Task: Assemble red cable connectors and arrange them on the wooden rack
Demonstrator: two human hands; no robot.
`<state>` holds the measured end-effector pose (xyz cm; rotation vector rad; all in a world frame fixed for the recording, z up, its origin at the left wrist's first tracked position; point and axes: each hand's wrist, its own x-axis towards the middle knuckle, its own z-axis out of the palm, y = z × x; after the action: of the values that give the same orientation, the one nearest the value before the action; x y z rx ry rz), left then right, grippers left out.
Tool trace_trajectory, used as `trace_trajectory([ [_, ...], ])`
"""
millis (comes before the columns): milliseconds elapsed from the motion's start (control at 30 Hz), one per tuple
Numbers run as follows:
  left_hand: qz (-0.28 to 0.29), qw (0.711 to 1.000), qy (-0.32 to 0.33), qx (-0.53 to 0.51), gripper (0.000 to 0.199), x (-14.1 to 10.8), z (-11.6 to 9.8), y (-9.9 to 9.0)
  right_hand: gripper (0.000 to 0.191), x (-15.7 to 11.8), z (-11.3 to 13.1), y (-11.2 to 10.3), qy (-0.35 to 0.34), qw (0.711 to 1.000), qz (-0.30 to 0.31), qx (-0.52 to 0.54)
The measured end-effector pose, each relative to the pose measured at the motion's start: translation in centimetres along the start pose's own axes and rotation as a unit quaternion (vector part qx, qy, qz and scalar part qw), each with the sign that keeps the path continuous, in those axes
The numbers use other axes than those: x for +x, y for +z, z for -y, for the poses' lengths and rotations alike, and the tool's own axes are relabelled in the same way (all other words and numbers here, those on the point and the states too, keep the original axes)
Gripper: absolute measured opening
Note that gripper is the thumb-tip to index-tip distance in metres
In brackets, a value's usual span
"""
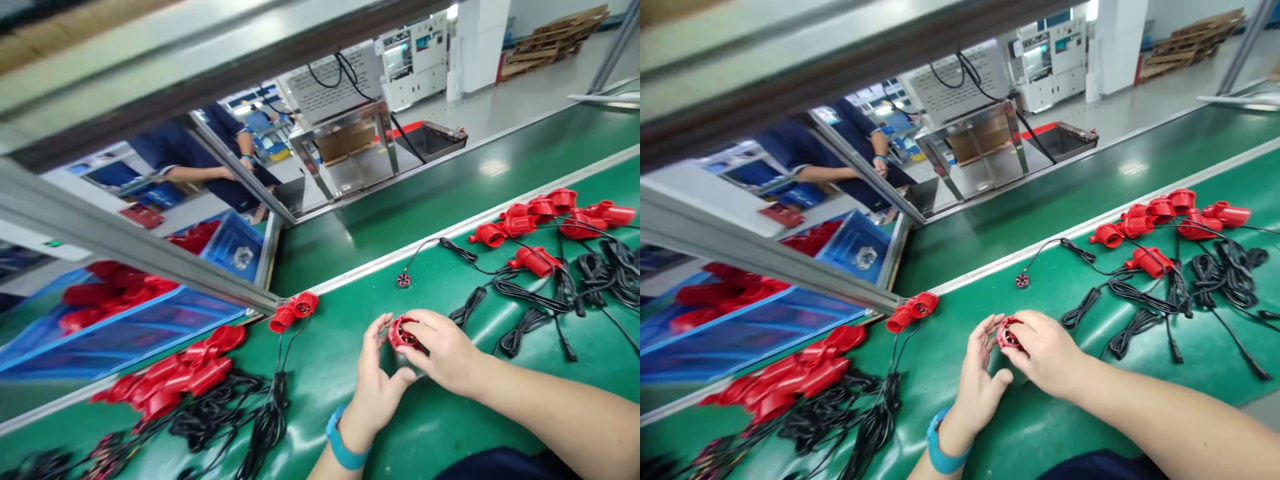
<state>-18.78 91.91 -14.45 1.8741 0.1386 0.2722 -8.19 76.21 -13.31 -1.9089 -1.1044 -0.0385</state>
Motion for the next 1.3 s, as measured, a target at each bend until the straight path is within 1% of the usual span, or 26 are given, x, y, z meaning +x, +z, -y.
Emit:
trace_trajectory([
  [67, -0.034, 0.999, 0.011, -0.005, 0.070, 0.3, -0.2, -0.2, 0.005, 0.0, -0.3, 0.4, 0.016, 0.999, 0.030, -0.039],
  [100, -0.054, 0.999, 0.010, -0.003, 0.062, 0.5, -0.2, -0.4, 0.002, 0.1, -0.3, 0.6, 0.022, 0.998, 0.038, -0.052],
  [167, -0.079, 0.997, -0.002, -0.007, 0.053, 0.7, -0.2, -0.5, 0.004, 0.1, -0.3, 0.8, 0.018, 0.998, 0.013, -0.052],
  [233, -0.083, 0.996, -0.012, -0.016, 0.052, 0.8, -0.1, -0.5, 0.011, 0.1, -0.4, 1.0, 0.009, 0.999, -0.029, -0.043],
  [267, -0.079, 0.997, -0.020, -0.018, 0.052, 0.8, -0.2, -0.4, 0.013, 0.2, -0.4, 1.1, 0.012, 0.998, -0.034, -0.046],
  [300, -0.070, 0.997, -0.034, -0.021, 0.052, 0.7, -0.2, -0.2, 0.013, 0.2, -0.5, 1.2, 0.019, 0.998, -0.025, -0.054],
  [367, -0.043, 0.995, -0.076, -0.043, 0.054, 0.6, -0.5, 0.1, 0.011, 0.3, -0.6, 1.4, 0.030, 0.998, 0.001, -0.062],
  [400, -0.028, 0.992, -0.102, -0.064, 0.056, 0.5, -0.6, 0.2, 0.010, 0.3, -0.6, 1.5, 0.026, 0.998, 0.002, -0.057],
  [500, 0.015, 0.975, -0.172, -0.138, 0.060, 0.3, -1.1, 0.5, 0.010, 0.2, 0.1, 1.5, -0.019, 0.999, -0.035, -0.025],
  [567, 0.023, 0.970, -0.187, -0.153, 0.061, 0.3, -1.2, 0.6, 0.014, 0.0, 0.8, 1.3, -0.046, 0.998, -0.044, -0.015],
  [633, 0.016, 0.974, -0.178, -0.138, 0.061, 0.5, -1.2, 0.6, 0.018, -0.1, 1.3, 0.9, -0.056, 0.998, -0.031, -0.017],
  [767, -0.003, 0.982, -0.153, -0.110, 0.057, 0.9, -1.2, 0.6, 0.024, -0.2, 1.5, 0.3, -0.038, 0.998, 0.004, -0.040],
  [900, -0.002, 0.983, -0.147, -0.113, 0.056, 0.9, -1.5, 0.6, 0.023, -0.5, 1.2, 0.3, -0.038, 0.997, 0.000, -0.061],
  [1000, -0.001, 0.983, -0.150, -0.108, 0.057, 0.9, -1.7, 0.5, 0.025, -0.7, 1.1, 0.5, -0.034, 0.998, -0.001, -0.056],
  [1100, 0.000, 0.983, -0.150, -0.107, 0.057, 1.0, -1.8, 0.5, 0.032, -0.7, 1.3, 0.4, -0.012, 1.000, 0.005, -0.024],
  [1200, -0.003, 0.981, -0.151, -0.121, 0.057, 1.0, -1.7, 0.5, 0.041, -0.6, 1.9, 0.1, 0.028, 0.998, 0.036, 0.045],
  [1300, -0.004, 0.977, -0.158, -0.143, 0.055, 1.1, -1.7, 0.5, 0.053, -0.4, 2.5, -0.2, 0.078, 0.988, 0.064, 0.118],
])
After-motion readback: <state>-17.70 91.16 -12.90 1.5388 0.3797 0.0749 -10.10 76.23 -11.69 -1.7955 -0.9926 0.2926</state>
